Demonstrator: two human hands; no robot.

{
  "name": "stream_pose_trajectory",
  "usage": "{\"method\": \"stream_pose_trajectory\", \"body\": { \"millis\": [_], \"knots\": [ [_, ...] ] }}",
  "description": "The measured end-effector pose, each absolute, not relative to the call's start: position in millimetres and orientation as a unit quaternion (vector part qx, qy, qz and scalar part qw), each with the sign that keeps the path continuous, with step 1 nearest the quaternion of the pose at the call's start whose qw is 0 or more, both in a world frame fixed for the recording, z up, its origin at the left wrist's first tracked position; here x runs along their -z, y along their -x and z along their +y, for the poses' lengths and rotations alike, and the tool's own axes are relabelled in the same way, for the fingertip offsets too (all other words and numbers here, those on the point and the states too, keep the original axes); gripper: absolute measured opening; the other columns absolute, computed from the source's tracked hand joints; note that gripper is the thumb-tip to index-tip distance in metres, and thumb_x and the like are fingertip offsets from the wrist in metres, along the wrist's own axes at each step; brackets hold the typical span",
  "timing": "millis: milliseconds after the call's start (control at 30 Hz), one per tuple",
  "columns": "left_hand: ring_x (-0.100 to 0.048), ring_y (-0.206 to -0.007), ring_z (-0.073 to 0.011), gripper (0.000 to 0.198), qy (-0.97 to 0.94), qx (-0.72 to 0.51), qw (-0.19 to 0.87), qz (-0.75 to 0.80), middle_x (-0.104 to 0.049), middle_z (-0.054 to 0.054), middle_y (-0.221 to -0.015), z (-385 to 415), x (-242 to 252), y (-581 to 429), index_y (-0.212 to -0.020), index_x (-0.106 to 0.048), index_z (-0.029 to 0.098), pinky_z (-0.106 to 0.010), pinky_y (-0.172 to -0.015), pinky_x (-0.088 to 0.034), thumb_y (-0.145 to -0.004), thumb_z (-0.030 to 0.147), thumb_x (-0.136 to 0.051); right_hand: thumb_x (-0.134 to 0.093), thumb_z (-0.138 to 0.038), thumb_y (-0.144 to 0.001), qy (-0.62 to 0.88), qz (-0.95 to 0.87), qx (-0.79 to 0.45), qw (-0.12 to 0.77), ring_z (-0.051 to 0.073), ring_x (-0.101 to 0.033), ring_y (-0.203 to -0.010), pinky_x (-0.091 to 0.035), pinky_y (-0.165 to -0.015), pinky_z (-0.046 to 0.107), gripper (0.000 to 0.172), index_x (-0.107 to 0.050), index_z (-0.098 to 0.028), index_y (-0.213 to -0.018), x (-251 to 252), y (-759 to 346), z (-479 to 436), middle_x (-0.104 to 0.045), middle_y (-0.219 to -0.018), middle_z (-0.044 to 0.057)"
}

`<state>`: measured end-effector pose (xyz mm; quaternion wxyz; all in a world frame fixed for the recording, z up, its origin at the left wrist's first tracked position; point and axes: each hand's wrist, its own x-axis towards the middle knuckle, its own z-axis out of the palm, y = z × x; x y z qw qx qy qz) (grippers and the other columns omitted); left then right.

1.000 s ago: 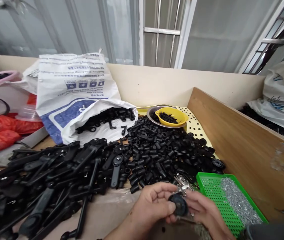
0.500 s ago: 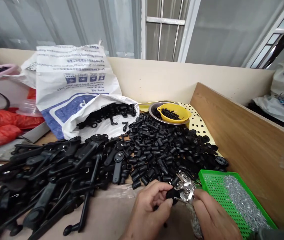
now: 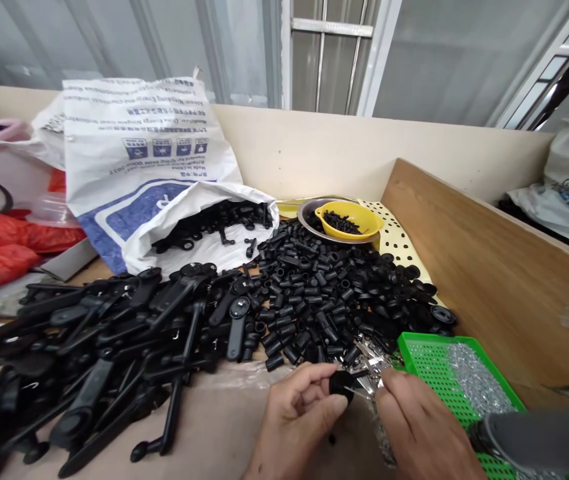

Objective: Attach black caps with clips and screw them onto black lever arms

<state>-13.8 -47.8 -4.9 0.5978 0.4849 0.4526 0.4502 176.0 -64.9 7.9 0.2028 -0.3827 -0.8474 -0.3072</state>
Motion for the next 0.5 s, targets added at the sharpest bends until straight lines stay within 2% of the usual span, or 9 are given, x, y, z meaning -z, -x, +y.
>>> {"method": "stream_pose_trajectory", "body": {
  "millis": [100, 200, 267, 400, 500],
  "knots": [
    [-0.048, -0.059, -0.0103, 0.024, -0.556, -0.470, 0.534, 0.430, -0.054, 0.002, -0.069, -52, 8, 16, -0.100, -0.069, 0.023, -0.019, -0.055, -0.043, -0.076, 0.028, -0.068, -0.027, -0.004, -0.086, 0.412, -0.838, 0.282, 0.220, 0.023, -0.058, -0.088, -0.046, -0.081, 0.036, 0.032, -0.054, -0.015, -0.099, -2, -166, -64, -0.065, -0.095, 0.008],
    [-0.055, -0.071, -0.0137, 0.027, -0.637, -0.482, 0.466, 0.381, -0.060, -0.002, -0.081, -57, 13, 17, -0.106, -0.067, 0.025, -0.021, -0.064, -0.046, -0.080, 0.020, -0.063, -0.021, -0.005, -0.086, 0.407, -0.830, 0.269, 0.270, 0.022, -0.060, -0.077, -0.047, -0.069, 0.036, 0.034, -0.052, -0.017, -0.091, -4, -157, -63, -0.065, -0.083, 0.008],
    [-0.055, -0.072, -0.0137, 0.025, -0.618, -0.478, 0.495, 0.380, -0.060, -0.002, -0.083, -59, 15, 17, -0.105, -0.066, 0.025, -0.021, -0.064, -0.045, -0.082, 0.020, -0.060, -0.021, -0.008, -0.086, 0.397, -0.845, 0.236, 0.268, 0.022, -0.061, -0.076, -0.047, -0.065, 0.034, 0.033, -0.052, -0.017, -0.093, -11, -156, -67, -0.065, -0.084, 0.009],
    [-0.057, -0.077, -0.0168, 0.027, -0.490, -0.457, 0.627, 0.397, -0.060, -0.006, -0.091, -59, 15, 14, -0.106, -0.066, 0.023, -0.024, -0.066, -0.046, -0.079, 0.027, -0.062, -0.027, -0.013, -0.085, 0.402, -0.872, 0.156, 0.232, 0.020, -0.061, -0.088, -0.048, -0.071, 0.030, 0.031, -0.051, -0.019, -0.103, -21, -159, -76, -0.064, -0.098, 0.008],
    [-0.057, -0.080, -0.0196, 0.023, -0.474, -0.427, 0.660, 0.396, -0.063, -0.007, -0.089, -58, 14, 13, -0.096, -0.069, 0.019, -0.027, -0.069, -0.045, -0.075, 0.029, -0.067, -0.024, -0.012, -0.084, 0.403, -0.866, 0.148, 0.255, 0.021, -0.061, -0.085, -0.047, -0.070, 0.032, 0.032, -0.050, -0.019, -0.103, -8, -157, -78, -0.064, -0.096, 0.008]
  ]
}}
